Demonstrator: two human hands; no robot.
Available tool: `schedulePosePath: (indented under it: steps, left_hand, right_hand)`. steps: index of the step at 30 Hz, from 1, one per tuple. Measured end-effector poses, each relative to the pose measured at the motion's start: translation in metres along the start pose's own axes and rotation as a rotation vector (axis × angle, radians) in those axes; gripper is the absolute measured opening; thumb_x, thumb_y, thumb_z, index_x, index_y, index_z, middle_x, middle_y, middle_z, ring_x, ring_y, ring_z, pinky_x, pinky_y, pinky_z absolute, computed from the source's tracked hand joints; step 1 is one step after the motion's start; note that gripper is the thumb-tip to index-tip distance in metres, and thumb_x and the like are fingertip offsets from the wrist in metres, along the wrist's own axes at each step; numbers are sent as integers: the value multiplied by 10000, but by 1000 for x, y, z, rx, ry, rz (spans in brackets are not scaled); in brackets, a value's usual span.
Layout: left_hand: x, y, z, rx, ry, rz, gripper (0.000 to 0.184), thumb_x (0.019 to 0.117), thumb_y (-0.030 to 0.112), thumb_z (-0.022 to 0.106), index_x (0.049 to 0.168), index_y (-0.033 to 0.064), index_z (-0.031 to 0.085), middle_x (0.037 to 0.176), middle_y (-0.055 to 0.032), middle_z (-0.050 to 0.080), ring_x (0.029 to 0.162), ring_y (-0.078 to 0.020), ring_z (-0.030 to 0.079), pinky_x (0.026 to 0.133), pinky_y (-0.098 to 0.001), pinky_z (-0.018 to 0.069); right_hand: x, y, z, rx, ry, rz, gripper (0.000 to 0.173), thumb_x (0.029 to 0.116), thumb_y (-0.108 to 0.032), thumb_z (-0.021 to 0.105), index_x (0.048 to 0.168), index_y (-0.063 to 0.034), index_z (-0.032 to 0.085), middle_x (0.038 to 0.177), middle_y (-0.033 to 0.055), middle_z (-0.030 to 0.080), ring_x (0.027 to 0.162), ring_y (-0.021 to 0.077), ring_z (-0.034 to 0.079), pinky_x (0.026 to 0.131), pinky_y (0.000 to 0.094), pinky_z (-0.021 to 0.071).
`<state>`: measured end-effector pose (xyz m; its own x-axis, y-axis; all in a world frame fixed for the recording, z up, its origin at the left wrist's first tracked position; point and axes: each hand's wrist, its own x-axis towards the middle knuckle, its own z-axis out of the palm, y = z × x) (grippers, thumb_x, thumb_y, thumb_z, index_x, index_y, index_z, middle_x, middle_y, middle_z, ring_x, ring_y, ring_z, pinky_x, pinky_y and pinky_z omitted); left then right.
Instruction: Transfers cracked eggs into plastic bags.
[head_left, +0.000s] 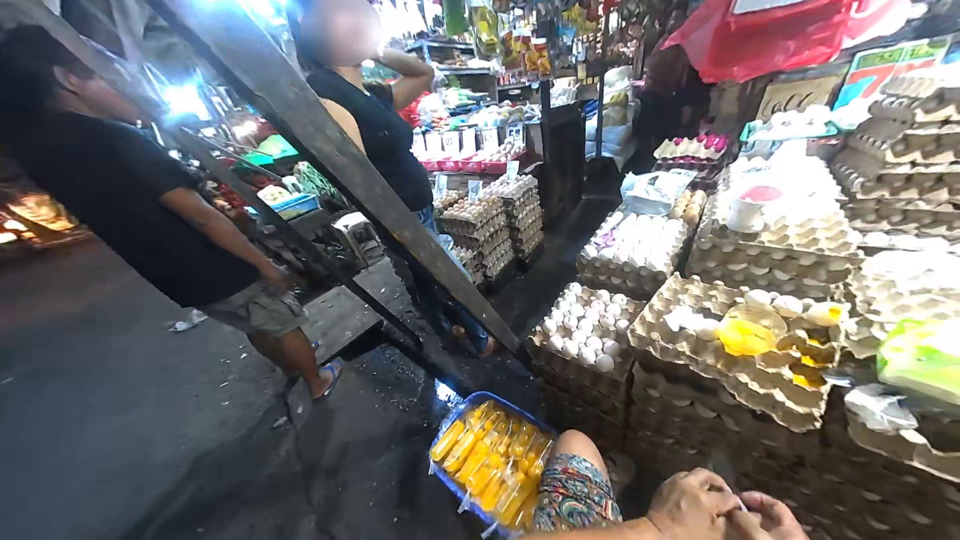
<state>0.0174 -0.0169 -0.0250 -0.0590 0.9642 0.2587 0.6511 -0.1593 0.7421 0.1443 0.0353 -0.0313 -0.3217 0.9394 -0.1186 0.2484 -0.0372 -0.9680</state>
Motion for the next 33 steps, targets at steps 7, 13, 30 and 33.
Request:
schedulePosePath:
  steps: [7, 13, 30, 33]
  left_hand:
    - [10, 9, -7, 82, -27, -119, 292, 962, -27, 545, 1187, -32, 732, 1311, -214, 664, 1221, -333, 643, 1080, -444, 489]
    - [28, -5, -30, -80, -145, -345, 302, 977, 18, 560, 1210, 53, 749, 1340, -113, 661, 1241, -244, 621, 1071, -446, 489]
    - [115, -27, -142, -335, -60, -280, 286, 950, 42, 647, 1225, 28, 726, 1314, -109, 659, 1189, -150, 630, 1008, -344, 524]
    - [131, -26, -159, -287, -63, -243, 296, 960, 52, 643, 1245, 27, 718, 1306, -112, 670, 1181, -137, 638, 1012, -323, 521]
  right_hand:
    - [1, -16, -5, -503, -54, -24, 378, 974, -157, 608, 1301, 29, 574, 1241, 273, 627, 1093, 429, 644, 911, 623, 502]
    - [29, -23, -6, -446, -157, 7, 338, 971, -151, 654, 1273, -7, 604, 1037, 211, 683, 953, 359, 668, 863, 583, 518]
    - [140, -91, -31, -220, 103, -384, 788, 889, -354, 784, 1499, -29, 406, 1430, 195, 533, 1230, 239, 596, 984, 391, 539]
    - [165, -97, -32, -213, 191, -396, 922, 852, -394, 818, 1552, -60, 319, 1514, 194, 444, 1259, 224, 581, 951, 362, 564]
